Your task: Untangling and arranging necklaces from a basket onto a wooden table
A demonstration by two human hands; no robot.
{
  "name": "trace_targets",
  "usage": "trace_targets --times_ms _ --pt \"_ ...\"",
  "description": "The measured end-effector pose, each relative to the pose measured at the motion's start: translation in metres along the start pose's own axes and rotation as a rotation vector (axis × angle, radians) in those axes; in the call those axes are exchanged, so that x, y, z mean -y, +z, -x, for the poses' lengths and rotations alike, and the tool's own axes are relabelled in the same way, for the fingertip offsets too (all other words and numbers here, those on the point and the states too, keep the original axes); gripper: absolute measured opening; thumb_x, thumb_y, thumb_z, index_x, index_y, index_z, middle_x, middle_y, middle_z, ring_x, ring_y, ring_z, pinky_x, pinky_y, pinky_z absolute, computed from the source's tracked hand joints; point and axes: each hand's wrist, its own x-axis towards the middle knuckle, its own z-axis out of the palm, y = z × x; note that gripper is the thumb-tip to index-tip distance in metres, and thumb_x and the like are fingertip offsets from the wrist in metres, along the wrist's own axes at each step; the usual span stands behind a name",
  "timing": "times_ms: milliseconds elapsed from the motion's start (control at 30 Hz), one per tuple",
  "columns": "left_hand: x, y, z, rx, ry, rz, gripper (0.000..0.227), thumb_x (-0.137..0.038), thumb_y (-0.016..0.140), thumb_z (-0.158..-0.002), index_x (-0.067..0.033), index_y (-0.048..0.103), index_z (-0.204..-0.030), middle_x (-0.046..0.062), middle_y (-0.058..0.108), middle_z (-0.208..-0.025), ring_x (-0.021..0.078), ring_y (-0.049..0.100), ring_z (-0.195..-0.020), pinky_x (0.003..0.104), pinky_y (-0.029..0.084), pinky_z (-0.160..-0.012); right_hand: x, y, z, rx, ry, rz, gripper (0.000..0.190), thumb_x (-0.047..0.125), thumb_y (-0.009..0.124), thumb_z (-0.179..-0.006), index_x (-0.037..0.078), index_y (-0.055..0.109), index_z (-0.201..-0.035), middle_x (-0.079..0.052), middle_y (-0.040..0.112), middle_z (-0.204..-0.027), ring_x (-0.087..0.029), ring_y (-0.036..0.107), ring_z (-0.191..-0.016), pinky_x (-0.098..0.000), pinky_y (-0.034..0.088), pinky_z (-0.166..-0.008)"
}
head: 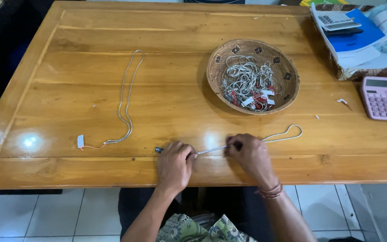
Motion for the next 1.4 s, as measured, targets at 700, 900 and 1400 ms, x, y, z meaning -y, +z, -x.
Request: trace_targets --times_ms 700,900,1400 --pt "0.003 -0.003 0.006 -0.054 0.001 0.022 0.011 -0.022 0.074 -0.086 -0.0195 0.065 -0.08 0.002 0.058 -0.074 0.0258 0.063 -0.08 0.036 0.051 -0.073 -0.053 -0.025 -0.002 -0.074 0.122 0.142 0.012 0.028 0.078 -0.08 0.028 0.08 -0.091 -0.006 0.077 -0.086 -0.033 0.075 -0.087 -0.0452 0.062 -0.076" --pt "0.008 -0.011 0.005 -0.048 -0.013 0.021 0.012 -0.027 0.075 -0.085 -0.0228 0.066 -0.079 0.0 0.058 -0.073 0.025 0.063 -0.08 0.036 0.053 -0.072 -0.026 -0.032 0.006 -0.004 0.059 0.12 0.012 0.025 0.076 -0.079 0.025 0.08 -0.091 -0.01 0.077 -0.087 -0.036 0.075 -0.087 -0.0469 0.062 -0.078" --pt "0.012 -0.009 0.009 -0.045 0.022 0.043 0.015 -0.029 0.069 -0.093 -0.0211 0.067 -0.08 -0.001 0.065 -0.08 0.0265 0.057 -0.08 0.041 0.046 -0.072 -0.093 -0.052 0.0 -0.076 -0.004 -0.037 0.018 0.015 0.077 -0.077 0.018 0.082 -0.094 0.001 0.082 -0.106 -0.012 0.077 -0.092 -0.0272 0.058 -0.081"
